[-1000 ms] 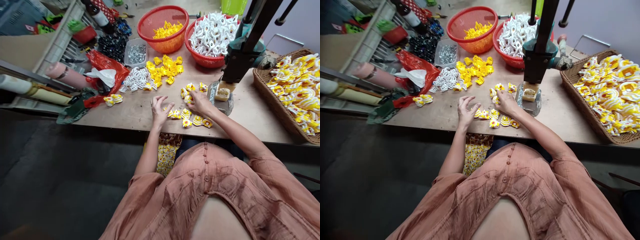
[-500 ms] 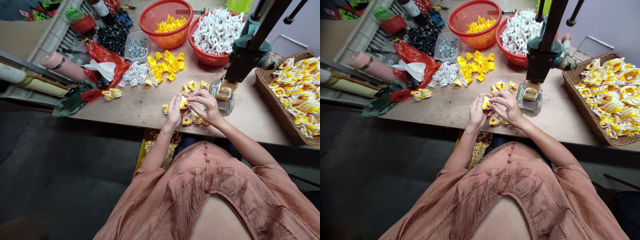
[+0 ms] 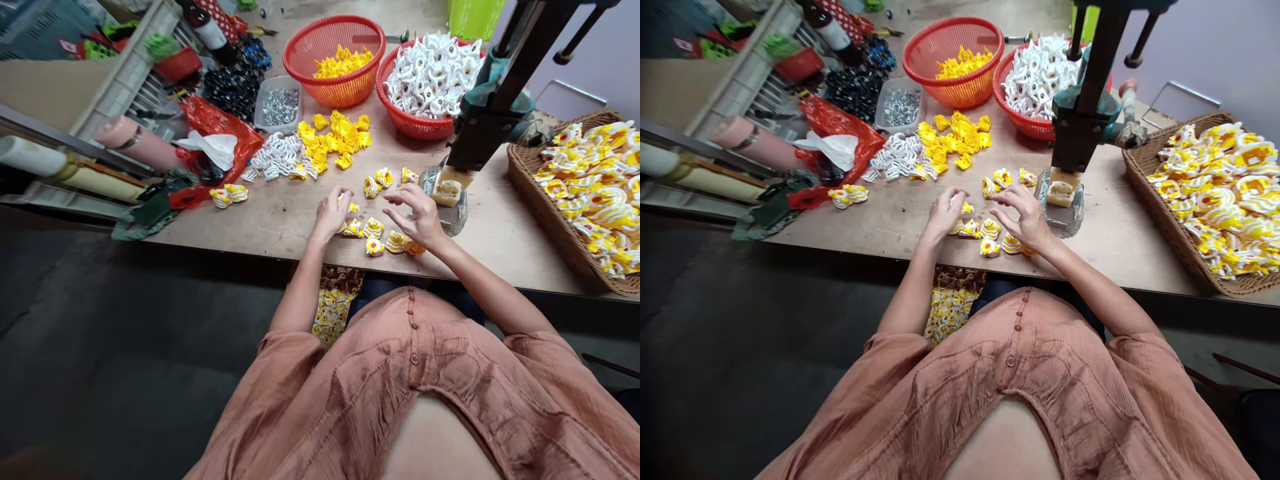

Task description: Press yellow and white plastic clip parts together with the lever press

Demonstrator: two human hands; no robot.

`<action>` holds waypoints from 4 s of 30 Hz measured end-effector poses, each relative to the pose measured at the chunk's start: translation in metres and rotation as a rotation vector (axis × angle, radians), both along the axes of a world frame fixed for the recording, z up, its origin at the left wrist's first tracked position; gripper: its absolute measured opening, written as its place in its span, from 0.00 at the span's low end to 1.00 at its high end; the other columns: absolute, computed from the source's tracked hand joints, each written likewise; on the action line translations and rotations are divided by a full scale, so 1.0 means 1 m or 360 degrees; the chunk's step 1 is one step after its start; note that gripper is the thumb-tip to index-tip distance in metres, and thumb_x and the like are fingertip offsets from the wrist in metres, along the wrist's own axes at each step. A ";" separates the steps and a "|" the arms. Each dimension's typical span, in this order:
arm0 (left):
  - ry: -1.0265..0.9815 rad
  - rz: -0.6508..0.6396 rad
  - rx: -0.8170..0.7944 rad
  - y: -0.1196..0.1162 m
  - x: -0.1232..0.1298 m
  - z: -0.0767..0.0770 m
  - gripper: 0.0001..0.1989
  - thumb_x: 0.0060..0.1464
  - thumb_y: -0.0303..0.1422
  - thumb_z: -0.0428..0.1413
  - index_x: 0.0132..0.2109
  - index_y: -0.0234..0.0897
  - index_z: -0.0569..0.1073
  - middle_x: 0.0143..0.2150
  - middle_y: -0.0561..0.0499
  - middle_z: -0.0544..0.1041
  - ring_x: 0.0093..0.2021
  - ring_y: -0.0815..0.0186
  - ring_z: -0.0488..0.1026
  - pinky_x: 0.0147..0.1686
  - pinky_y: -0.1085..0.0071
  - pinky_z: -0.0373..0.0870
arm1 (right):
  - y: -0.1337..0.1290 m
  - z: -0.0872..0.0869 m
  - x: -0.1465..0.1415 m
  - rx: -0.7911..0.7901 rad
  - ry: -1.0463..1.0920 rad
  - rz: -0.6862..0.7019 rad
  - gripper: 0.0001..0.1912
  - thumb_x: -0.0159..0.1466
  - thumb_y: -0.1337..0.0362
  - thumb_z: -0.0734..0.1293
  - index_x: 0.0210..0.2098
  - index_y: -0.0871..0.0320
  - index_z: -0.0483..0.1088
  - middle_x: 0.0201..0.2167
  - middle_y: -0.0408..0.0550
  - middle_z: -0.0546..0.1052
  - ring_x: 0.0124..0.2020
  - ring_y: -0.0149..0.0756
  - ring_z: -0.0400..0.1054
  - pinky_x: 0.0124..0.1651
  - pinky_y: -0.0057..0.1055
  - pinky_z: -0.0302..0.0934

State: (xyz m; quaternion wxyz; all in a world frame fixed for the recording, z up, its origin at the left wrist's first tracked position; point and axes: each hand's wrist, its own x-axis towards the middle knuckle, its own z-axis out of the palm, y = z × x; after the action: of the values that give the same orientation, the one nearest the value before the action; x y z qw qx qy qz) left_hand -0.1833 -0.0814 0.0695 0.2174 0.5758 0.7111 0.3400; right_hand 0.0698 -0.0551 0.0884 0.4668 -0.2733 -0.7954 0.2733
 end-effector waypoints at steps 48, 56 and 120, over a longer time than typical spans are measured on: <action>-0.0814 -0.0366 -0.0354 0.000 0.061 0.018 0.36 0.68 0.68 0.44 0.51 0.41 0.76 0.27 0.50 0.78 0.21 0.65 0.74 0.27 0.67 0.71 | 0.010 -0.020 0.017 -0.0664 0.0297 -0.0030 0.12 0.68 0.54 0.73 0.41 0.56 0.77 0.35 0.46 0.81 0.35 0.34 0.73 0.40 0.32 0.71; 0.0136 -0.0580 0.0055 0.101 0.039 -0.010 0.33 0.46 0.20 0.68 0.60 0.37 0.78 0.63 0.39 0.79 0.65 0.49 0.75 0.70 0.53 0.67 | 0.009 -0.041 -0.001 0.0056 -0.0691 0.0068 0.09 0.71 0.71 0.64 0.34 0.58 0.72 0.35 0.51 0.75 0.38 0.39 0.68 0.46 0.35 0.66; -0.0439 -0.0663 0.0532 -0.080 0.080 0.033 0.35 0.56 0.49 0.72 0.67 0.48 0.77 0.70 0.43 0.75 0.71 0.47 0.72 0.74 0.49 0.65 | -0.052 0.013 0.045 -0.1908 0.0707 0.0424 0.28 0.62 0.49 0.78 0.58 0.49 0.74 0.51 0.46 0.83 0.45 0.37 0.80 0.49 0.37 0.79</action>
State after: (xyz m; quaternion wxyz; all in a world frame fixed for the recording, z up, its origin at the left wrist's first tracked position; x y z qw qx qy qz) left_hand -0.1034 -0.1614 0.1030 0.2791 0.6854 0.4755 0.4755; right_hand 0.1152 -0.1067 0.1019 0.3489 -0.3225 -0.4166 0.7751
